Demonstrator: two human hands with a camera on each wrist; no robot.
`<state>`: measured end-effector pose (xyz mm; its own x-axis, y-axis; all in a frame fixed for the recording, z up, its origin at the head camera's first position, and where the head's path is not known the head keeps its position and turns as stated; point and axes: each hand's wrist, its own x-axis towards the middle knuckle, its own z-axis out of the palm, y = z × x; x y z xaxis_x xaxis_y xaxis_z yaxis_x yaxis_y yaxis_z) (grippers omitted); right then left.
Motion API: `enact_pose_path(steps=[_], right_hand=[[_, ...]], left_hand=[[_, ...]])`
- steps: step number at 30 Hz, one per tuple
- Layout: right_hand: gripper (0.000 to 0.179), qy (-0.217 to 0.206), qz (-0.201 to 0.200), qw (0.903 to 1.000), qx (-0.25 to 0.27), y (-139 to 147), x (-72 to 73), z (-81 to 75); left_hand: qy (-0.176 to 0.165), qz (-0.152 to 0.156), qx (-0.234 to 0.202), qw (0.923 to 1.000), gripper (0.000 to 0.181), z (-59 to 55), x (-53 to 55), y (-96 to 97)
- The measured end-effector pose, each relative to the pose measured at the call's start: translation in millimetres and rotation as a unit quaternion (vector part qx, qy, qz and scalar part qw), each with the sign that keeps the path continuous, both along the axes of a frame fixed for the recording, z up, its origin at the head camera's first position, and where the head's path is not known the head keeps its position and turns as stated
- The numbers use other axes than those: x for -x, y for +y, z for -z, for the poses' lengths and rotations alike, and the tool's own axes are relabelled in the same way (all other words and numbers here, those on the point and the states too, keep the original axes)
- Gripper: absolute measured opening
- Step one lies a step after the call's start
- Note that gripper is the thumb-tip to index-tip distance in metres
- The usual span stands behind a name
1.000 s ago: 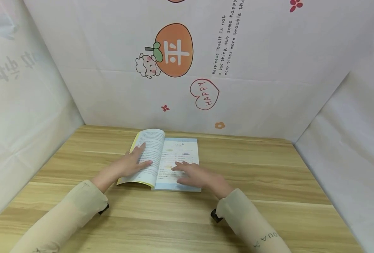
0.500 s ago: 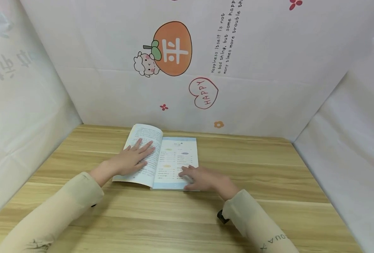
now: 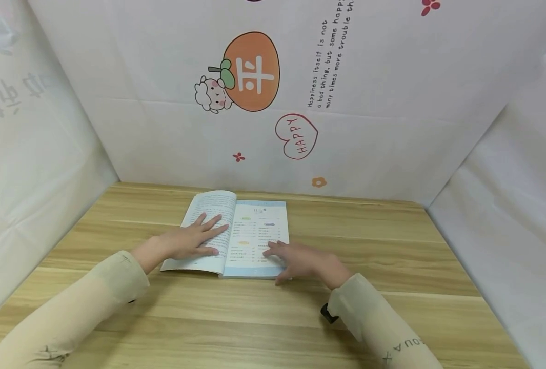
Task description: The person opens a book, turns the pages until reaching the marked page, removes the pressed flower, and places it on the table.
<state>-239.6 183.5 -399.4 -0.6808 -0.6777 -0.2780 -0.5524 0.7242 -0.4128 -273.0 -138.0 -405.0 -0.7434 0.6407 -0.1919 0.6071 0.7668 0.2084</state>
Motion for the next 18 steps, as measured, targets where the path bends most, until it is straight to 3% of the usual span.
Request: enact_pose_path(steps=[12, 18], right_hand=[[0.058, 0.000, 0.004, 1.0000, -0.009, 4.9, 4.1, -4.0], [0.052, 0.000, 0.027, 0.9995, -0.014, 10.9, 3.4, -5.7]], left_hand=[[-0.036, -0.021, 0.010, 0.9991, 0.078, 0.6, -1.3, -7.5], [-0.052, -0.028, 0.014, 0.9982, 0.079, 2.5, 0.4, -8.2]])
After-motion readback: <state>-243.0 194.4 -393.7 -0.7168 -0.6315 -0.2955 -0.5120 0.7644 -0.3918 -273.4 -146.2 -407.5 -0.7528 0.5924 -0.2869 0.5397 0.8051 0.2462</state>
